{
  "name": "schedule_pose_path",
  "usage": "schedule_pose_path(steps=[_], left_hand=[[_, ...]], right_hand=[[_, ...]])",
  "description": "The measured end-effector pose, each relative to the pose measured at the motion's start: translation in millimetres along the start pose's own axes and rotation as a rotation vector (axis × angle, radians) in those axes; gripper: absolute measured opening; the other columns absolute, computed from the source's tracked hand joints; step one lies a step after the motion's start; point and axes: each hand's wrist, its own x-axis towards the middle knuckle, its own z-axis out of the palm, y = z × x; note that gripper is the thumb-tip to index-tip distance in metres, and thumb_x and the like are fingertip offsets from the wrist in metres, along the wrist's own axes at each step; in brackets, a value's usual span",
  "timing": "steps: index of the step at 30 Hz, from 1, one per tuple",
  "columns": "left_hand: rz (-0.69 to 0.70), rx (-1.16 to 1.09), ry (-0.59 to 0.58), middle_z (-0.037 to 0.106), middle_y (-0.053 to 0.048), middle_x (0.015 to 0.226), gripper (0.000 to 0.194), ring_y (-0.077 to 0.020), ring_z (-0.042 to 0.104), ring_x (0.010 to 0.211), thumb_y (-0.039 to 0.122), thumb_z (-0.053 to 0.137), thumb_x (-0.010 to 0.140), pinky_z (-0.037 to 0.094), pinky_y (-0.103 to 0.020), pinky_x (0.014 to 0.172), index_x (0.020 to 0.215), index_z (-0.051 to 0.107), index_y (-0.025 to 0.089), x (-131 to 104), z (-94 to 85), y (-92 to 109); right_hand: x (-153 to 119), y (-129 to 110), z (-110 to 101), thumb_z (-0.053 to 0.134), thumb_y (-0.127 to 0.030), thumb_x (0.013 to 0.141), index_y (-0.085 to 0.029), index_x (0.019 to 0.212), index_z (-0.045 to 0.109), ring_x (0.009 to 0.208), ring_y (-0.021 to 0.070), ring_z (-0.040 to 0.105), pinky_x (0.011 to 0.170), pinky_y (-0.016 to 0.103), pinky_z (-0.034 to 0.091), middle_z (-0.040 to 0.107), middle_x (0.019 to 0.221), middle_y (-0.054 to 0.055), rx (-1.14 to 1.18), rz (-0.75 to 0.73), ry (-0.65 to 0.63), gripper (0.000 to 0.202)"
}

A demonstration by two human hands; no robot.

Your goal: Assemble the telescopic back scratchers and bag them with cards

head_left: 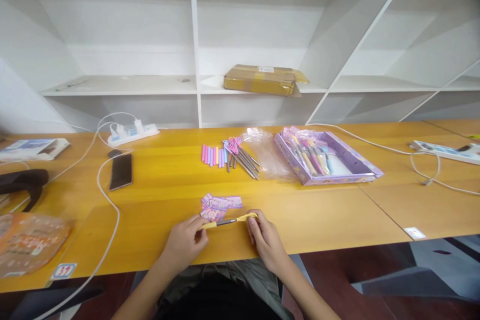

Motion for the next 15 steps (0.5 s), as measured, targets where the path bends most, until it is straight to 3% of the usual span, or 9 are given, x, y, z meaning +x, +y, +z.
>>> schedule_pose_path(steps=[4, 10, 15], left_hand=[[-0.041, 0.033, -0.043, 0.074, -0.002, 0.090, 0.030, -0.0168, 0.070, 0.076, 0.010, 0.051, 0.086, 0.048, -0.027, 0.071, 0.102, 0.073, 0.024, 0, -2.3, 1], [-0.150, 0.239, -0.151, 0.073, -0.004, 0.084, 0.018, -0.0211, 0.069, 0.079, 0.013, 0.050, 0.087, 0.044, -0.029, 0.069, 0.087, 0.065, 0.023, 3, -8.3, 8], [-0.186, 0.408, -0.230, 0.075, -0.007, 0.084, 0.018, -0.0249, 0.072, 0.082, 0.017, 0.049, 0.091, 0.045, -0.032, 0.069, 0.084, 0.065, 0.022, 5, -14.1, 10]], right_hand=[[2, -5, -4, 0.043, -0.057, 0.111, -0.024, 0.097, 0.060, 0.065, 0.0193, 0.057, 0.058, 0.028, 0.043, 0.060, 0.071, 0.001, -0.018, -0.014, 0.041, 0.039], [1, -11, -12, 0.037, -0.059, 0.112, -0.025, 0.088, 0.057, 0.069, 0.0201, 0.057, 0.063, 0.029, 0.045, 0.058, 0.072, 0.001, -0.078, -0.019, -0.059, 0.046], [3, -17, -5, 0.036, -0.059, 0.112, -0.024, 0.083, 0.054, 0.068, 0.0198, 0.057, 0.067, 0.030, 0.044, 0.061, 0.074, 0.002, -0.149, -0.058, -0.052, 0.049]])
